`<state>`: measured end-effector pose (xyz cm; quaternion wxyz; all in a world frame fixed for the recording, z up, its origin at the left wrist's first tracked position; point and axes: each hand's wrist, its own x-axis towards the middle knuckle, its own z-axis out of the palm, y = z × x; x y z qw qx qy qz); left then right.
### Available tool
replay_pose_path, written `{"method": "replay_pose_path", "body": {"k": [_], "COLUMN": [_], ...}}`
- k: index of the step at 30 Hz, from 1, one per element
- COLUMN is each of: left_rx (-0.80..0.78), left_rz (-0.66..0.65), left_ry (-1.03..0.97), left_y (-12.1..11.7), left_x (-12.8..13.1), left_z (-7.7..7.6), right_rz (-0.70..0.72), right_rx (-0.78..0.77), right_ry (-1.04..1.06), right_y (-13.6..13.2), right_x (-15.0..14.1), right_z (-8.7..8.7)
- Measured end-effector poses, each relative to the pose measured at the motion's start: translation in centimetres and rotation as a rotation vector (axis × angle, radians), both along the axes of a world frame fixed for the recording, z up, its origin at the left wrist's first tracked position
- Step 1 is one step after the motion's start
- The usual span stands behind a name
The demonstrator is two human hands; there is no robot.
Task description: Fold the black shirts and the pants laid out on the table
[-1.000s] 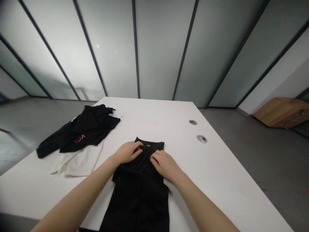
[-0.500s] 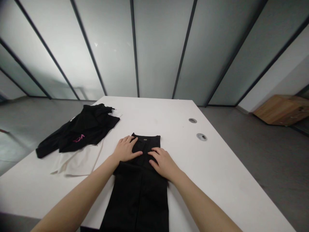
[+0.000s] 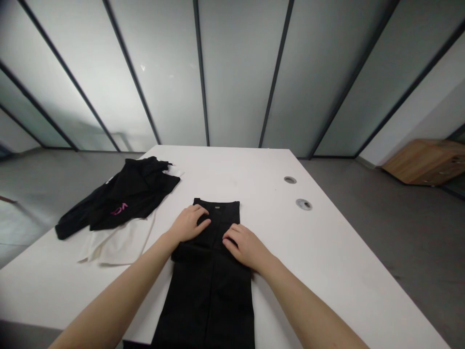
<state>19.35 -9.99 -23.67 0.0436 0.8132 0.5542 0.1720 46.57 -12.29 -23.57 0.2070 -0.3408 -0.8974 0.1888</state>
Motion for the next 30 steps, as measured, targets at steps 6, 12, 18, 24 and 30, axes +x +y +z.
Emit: {"method": "replay_pose_path", "body": {"k": [6,12,18,24,30], "left_rx": [-0.107,-0.167,-0.193,-0.052,-0.031], "left_rz": [0.009,0.07,0.185,0.338,0.5], "left_ry": [0.124,0.18,0.21,0.133,0.12], "left_y": [0.6,4.4,10.4,13.1,10.6], "left_x": [0.3,0.2,0.8,2.9,5.2], "left_z": [-2.0,-1.8,-0.9,0.2,-1.5], "right_rz": [0.009,-0.018,0.009,0.111,0.074], "right_rx": [0.031,0.033,-0.012,-0.109,-0.104], "right_ry": [-0.029,-0.016,-0.003,-0.027,-0.066], "right_y": [0.2,0.4,-0.3,-0.6,-0.4], "right_x": [0.4,1.0,1.1,1.6,1.5], "right_z": [-0.6,-0.9,0.4,0.9,0.3]}}
